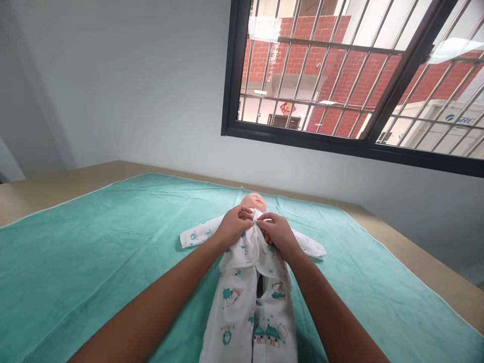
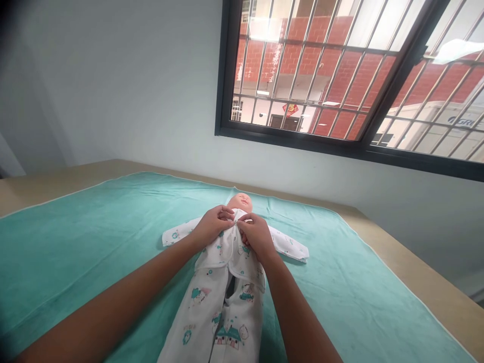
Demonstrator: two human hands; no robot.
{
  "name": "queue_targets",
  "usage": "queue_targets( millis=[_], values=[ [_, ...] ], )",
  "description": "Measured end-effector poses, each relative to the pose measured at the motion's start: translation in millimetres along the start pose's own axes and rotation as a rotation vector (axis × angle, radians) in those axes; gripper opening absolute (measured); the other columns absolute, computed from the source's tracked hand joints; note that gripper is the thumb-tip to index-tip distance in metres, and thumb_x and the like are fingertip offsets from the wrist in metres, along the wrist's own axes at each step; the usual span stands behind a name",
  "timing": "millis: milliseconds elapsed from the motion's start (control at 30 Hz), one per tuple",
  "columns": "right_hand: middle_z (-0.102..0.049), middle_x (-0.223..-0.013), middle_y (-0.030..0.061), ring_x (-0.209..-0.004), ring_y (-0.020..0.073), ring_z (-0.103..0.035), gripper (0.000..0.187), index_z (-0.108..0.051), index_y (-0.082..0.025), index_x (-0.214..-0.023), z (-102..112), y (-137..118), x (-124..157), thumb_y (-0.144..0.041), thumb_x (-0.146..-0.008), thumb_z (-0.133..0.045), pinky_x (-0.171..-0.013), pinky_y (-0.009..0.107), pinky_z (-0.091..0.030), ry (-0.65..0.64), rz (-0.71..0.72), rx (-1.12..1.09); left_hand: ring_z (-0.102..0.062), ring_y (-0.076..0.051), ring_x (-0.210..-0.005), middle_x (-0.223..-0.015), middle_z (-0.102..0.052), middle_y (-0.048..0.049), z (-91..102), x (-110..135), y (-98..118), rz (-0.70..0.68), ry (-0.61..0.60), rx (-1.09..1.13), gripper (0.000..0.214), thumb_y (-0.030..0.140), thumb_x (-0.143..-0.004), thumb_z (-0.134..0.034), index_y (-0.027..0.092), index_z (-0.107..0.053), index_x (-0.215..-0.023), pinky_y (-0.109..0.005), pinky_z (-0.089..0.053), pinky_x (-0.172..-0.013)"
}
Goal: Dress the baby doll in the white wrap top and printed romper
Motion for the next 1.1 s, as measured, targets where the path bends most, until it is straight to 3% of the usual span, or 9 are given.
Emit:
queue_targets(
  millis=[367, 600, 900, 1100],
  values=[
    [-0.051, -0.055, -0.0065, -0.040, 0.0064, -0.042, 0.016, -0.062, -0.019, -0.083, 0, 0, 0, -0.032, -0.074, -0.063, -0.035, 0.017, -0.031, -0.015, 0.010, -0.011, -0.059, -0.011, -0.068, -0.078, -0.066, 0.0010, -0.2, 2, 2, 0.024, 0.012, 0.013, 0.029, 0.012, -0.065, -0.066, 0.018, -0.057, -0.091, -0.023, -0.041, -0.063],
    [-0.049, -0.056, -0.0066, -0.043, 0.0060, -0.042, 0.020, -0.064, -0.018, -0.085, 0, -6, 4, -0.034, -0.075, -0.067, -0.039, 0.018, -0.032, -0.128, -0.003, -0.049, -0.060, -0.012, -0.071, -0.081, -0.067, -0.0004, 1.4, -1, -3, -0.010, -0.004, -0.023, 0.029, 0.014, -0.066, -0.066, 0.019, -0.057, -0.094, -0.023, -0.042, -0.063],
    [-0.049, -0.056, -0.0058, -0.044, 0.0056, -0.040, 0.020, -0.068, -0.017, -0.083, 0, -5, 6, -0.035, -0.074, -0.067, -0.039, 0.018, -0.032, -0.096, -0.019, -0.045, -0.053, -0.010, -0.062, -0.077, -0.063, 0.0021, 0.8, -1, -1, 0.004, -0.057, -0.055, 0.028, 0.014, -0.069, -0.062, 0.019, -0.055, -0.096, -0.022, -0.037, -0.058],
    [-0.048, -0.053, -0.0063, -0.040, 0.0052, -0.040, 0.023, -0.064, -0.017, -0.075, 0, -1, 1, -0.039, -0.077, -0.063, -0.036, 0.018, -0.030, -0.062, -0.013, -0.088, -0.055, -0.012, -0.071, -0.082, -0.062, 0.0014, -0.2, 3, 5, -0.091, 0.034, -0.228, 0.023, 0.024, -0.072, -0.065, 0.020, -0.061, -0.094, -0.024, -0.042, -0.067]
  ],
)
Point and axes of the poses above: each hand's wrist, its own x-axis away from the middle knuckle, its own z-axis out of the back of the hand, y = z × x, the point moved 4 cm from there along -x, towards the middle knuckle
